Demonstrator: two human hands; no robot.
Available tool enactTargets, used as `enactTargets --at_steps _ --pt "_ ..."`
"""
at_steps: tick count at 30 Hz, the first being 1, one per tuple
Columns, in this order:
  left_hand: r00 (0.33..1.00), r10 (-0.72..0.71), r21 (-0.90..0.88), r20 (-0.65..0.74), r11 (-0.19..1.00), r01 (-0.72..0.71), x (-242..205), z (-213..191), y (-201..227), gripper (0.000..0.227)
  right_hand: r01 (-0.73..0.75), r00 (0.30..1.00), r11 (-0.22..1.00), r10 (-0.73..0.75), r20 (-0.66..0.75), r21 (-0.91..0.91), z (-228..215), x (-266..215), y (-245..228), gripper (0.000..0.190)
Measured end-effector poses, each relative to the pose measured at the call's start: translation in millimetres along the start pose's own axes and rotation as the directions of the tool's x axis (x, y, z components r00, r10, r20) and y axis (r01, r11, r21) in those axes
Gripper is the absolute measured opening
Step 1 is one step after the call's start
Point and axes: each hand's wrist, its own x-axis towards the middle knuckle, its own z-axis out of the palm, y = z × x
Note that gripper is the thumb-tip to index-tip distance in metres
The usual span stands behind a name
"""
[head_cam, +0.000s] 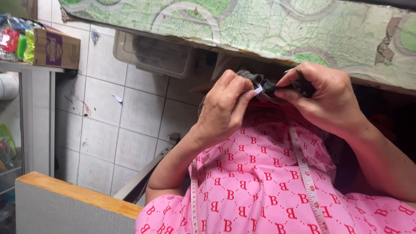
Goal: The person hand-sews a white elastic band to the inside of a baseball cap using a needle and thread. They repeatedly pull the thread through the fabric and adjust the cap's position to continue stitching along the inner edge.
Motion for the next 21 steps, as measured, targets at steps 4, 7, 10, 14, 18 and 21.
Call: enactTargets --at_steps 4,7,10,14,18,21 --pt "0.991 -0.128 0.108 0.027 0.986 0.125 0 7 -2 0.010 0.099 0.995 0.995 -0.099 -0.019 -0.033 6 -3 -7 0.017" --pt "0.979 -0.203 0.157 -0.005 0.967 0.202 -2 10 -6 0.029 0.166 0.986 0.986 -0.167 -0.026 -0.030 7 -6 -9 0.017" --pt "0.962 -0.273 -0.069 0.019 0.959 0.274 -5 8 -6 0.014 0.025 1.000 0.997 -0.024 -0.017 0.075 5 -12 -3 0.018" --pt "0.993 0.072 0.079 -0.089 0.995 -0.065 -2 14 -16 0.009 -0.208 0.977 0.975 0.211 -0.032 0.082 5 -14 10 0.018" --pt "0.969 0.245 0.155 0.000 0.958 -0.242 10 2 -15 0.011 -0.059 0.997 0.997 0.057 -0.057 -0.042 4 -15 11 0.020" --pt "0.975 0.187 0.051 0.116 0.980 -0.194 10 -2 -15 0.006 0.064 0.994 0.994 -0.071 -0.077 -0.084 -1 -14 0 0.019"
